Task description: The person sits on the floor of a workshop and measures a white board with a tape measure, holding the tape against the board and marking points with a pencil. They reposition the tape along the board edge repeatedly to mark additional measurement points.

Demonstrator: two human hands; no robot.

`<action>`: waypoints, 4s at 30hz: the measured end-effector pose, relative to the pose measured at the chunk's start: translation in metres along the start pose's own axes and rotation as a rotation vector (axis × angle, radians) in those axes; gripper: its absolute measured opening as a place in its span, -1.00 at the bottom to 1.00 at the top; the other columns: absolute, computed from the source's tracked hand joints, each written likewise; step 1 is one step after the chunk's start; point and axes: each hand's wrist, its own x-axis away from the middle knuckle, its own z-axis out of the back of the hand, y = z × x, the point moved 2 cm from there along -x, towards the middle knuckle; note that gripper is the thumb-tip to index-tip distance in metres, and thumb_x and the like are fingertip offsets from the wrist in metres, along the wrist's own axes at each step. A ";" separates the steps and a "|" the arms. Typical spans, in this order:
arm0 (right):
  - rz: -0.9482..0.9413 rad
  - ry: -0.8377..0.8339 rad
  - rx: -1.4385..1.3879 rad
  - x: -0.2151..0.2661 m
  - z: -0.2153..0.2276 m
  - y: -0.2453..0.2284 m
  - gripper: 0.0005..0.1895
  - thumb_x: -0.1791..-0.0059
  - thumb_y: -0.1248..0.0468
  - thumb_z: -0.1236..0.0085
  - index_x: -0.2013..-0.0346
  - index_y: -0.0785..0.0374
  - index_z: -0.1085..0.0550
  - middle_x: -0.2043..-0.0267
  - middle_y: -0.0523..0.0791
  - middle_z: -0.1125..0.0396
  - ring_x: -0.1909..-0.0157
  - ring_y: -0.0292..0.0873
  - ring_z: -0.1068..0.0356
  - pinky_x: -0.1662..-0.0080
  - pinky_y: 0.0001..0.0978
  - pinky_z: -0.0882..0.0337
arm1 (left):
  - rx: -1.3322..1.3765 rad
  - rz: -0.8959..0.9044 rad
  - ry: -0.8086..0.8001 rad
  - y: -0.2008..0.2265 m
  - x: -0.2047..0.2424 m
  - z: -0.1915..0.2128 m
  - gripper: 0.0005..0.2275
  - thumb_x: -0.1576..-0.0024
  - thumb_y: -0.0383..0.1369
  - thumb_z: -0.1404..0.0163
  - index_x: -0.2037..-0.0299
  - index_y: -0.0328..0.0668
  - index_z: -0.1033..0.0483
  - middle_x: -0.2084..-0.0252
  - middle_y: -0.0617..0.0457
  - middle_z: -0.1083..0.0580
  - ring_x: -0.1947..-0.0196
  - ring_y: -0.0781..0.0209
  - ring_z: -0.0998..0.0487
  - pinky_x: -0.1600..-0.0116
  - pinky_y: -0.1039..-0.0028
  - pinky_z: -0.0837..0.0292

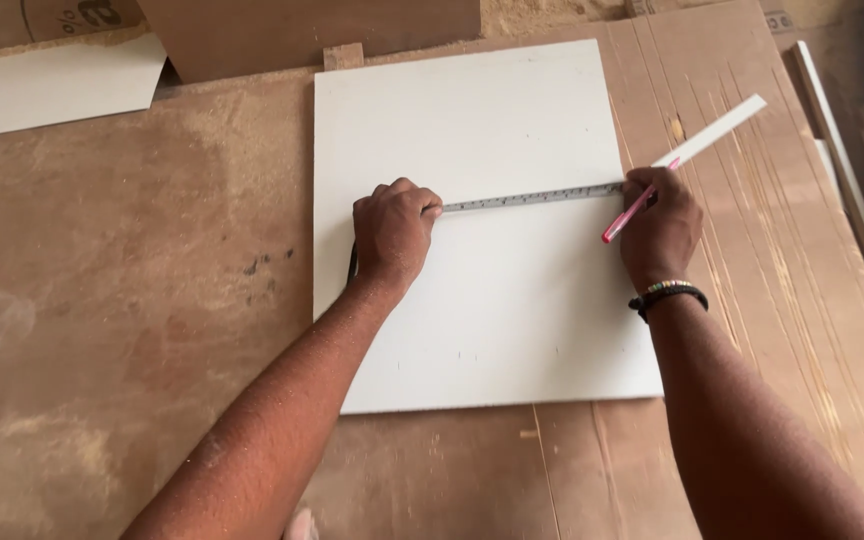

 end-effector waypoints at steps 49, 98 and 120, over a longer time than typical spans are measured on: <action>-0.127 0.291 -0.974 -0.024 0.066 0.091 -0.76 -0.12 0.40 0.23 0.11 0.24 -0.47 0.21 -0.05 -0.48 0.35 -0.23 -0.45 0.37 -0.45 -0.37 | -0.004 -0.062 -0.024 0.031 0.087 -0.003 -0.92 -0.22 -0.29 -0.18 0.29 -0.02 -0.64 0.25 0.15 -0.56 0.21 0.16 -0.53 0.02 0.22 -0.41; 0.155 -0.182 -0.795 -0.107 -0.096 -0.046 -0.90 0.01 0.53 0.00 0.26 0.31 -0.36 0.27 -0.04 -0.45 0.31 -0.27 -0.48 0.23 -0.45 -0.52 | -0.089 -0.112 0.316 -0.039 -0.108 -0.045 -0.96 -0.17 -0.34 -0.19 0.30 -0.04 -0.64 0.25 0.19 -0.54 0.18 0.15 -0.50 0.02 0.21 -0.37; 0.109 -0.242 -0.713 -0.105 -0.087 -0.047 -0.92 0.07 0.52 -0.11 0.35 0.33 -0.42 0.32 -0.04 -0.48 0.30 -0.27 -0.53 0.17 -0.46 -0.60 | -0.122 -0.041 0.336 -0.042 -0.108 -0.053 -0.95 -0.17 -0.31 -0.18 0.27 -0.02 -0.63 0.22 0.21 -0.53 0.14 0.22 -0.51 -0.03 0.22 -0.34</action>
